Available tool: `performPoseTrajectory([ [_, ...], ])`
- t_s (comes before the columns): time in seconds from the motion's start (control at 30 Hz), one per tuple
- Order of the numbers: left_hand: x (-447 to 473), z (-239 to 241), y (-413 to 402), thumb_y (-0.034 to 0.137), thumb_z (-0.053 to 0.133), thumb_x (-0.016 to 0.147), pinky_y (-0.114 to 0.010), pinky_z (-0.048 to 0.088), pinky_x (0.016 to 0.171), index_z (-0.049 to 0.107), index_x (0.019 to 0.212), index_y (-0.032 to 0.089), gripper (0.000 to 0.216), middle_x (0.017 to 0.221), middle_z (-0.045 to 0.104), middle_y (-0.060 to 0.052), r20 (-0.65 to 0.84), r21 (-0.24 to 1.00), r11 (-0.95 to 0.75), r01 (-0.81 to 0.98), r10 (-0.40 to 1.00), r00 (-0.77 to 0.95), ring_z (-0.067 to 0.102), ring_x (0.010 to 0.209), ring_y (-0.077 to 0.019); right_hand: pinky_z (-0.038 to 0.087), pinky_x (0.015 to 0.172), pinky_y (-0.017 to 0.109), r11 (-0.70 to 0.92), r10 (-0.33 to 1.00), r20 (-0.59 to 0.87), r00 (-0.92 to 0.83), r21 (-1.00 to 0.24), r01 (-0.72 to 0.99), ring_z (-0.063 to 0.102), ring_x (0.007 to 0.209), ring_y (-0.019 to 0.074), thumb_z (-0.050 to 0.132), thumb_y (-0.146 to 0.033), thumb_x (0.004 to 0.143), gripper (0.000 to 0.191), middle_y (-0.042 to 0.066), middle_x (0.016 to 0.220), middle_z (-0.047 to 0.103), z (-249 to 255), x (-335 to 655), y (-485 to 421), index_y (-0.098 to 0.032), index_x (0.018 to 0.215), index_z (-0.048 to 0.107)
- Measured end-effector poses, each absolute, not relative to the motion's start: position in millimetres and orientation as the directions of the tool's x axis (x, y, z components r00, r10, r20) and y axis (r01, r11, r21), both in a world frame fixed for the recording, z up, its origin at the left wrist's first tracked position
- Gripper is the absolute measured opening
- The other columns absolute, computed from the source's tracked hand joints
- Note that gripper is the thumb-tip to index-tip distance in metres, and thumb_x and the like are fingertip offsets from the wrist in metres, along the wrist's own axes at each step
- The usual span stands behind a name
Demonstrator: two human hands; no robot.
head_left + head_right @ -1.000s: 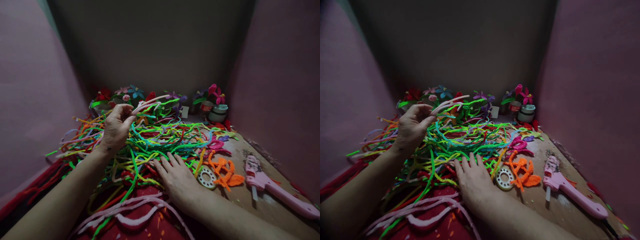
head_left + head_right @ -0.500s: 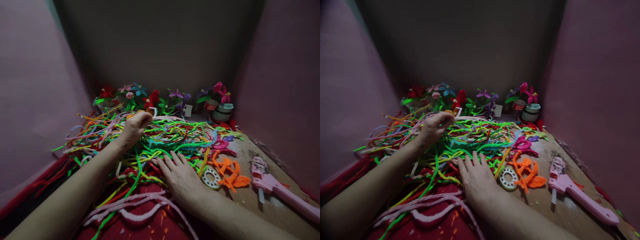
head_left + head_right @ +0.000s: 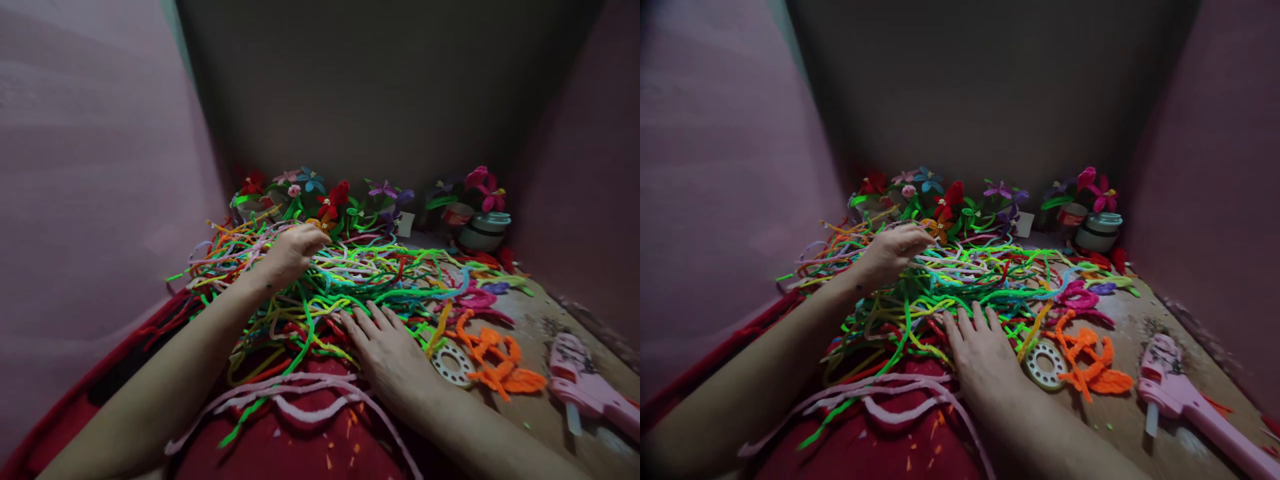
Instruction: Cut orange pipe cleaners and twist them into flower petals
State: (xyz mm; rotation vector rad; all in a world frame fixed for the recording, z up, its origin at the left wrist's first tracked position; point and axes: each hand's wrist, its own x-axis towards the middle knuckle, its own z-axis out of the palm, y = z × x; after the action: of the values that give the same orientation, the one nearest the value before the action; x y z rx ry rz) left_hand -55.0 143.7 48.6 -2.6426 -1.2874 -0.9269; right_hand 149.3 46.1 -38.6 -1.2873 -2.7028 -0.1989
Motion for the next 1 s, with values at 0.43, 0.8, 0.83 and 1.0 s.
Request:
performPoseTrajectory([
  [0.43,-157,43,159,0.033,0.057,0.067,-0.024,0.039,0.056,0.072,0.074,0.02,0.021,0.07,0.07,-0.006,0.243,0.108,0.136,0.985,0.957,-0.159,0.062,0.068,-0.0211,0.033,0.098,0.052,0.616,0.767,0.188,-0.614,0.052,0.786,0.038,0.124,0.0368,0.044,-0.021,0.083,0.054,0.015,0.134,0.046,-37,149,45,-0.014,0.136,0.037],
  [0.8,-148,61,113,0.047,0.045,0.081,-0.025,0.042,0.066,0.064,0.105,0.02,0.041,0.09,0.07,0.004,0.694,0.384,-0.1,0.918,0.687,-0.216,0.06,0.079,-0.0156,0.031,0.097,0.051,0.637,0.751,0.208,-0.627,0.027,0.771,0.039,0.123,0.0352,0.05,-0.027,0.081,0.059,0.016,0.134,0.046,-34,153,43,-0.016,0.137,0.034],
  [0.83,-139,64,101,0.046,0.045,0.082,-0.025,0.042,0.067,0.064,0.106,0.021,0.04,0.09,0.069,0.006,0.723,0.387,-0.18,0.904,0.668,-0.177,0.059,0.078,-0.0142,0.031,0.098,0.05,0.633,0.754,0.214,-0.621,0.019,0.774,0.039,0.123,0.0339,0.048,-0.024,0.082,0.057,0.015,0.133,0.047,-34,154,43,-0.017,0.138,0.034],
  [1.0,-80,56,30,0.038,0.054,0.078,-0.022,0.045,0.064,0.069,0.088,0.027,0.021,0.079,0.07,0.007,0.515,0.348,-0.374,0.86,0.843,0.158,0.06,0.067,-0.0112,0.032,0.097,0.046,0.644,0.758,0.215,-0.616,-0.094,0.759,0.039,0.123,0.0297,0.041,-0.027,0.088,0.048,0.01,0.134,0.047,-36,159,53,-0.023,0.136,0.037],
])
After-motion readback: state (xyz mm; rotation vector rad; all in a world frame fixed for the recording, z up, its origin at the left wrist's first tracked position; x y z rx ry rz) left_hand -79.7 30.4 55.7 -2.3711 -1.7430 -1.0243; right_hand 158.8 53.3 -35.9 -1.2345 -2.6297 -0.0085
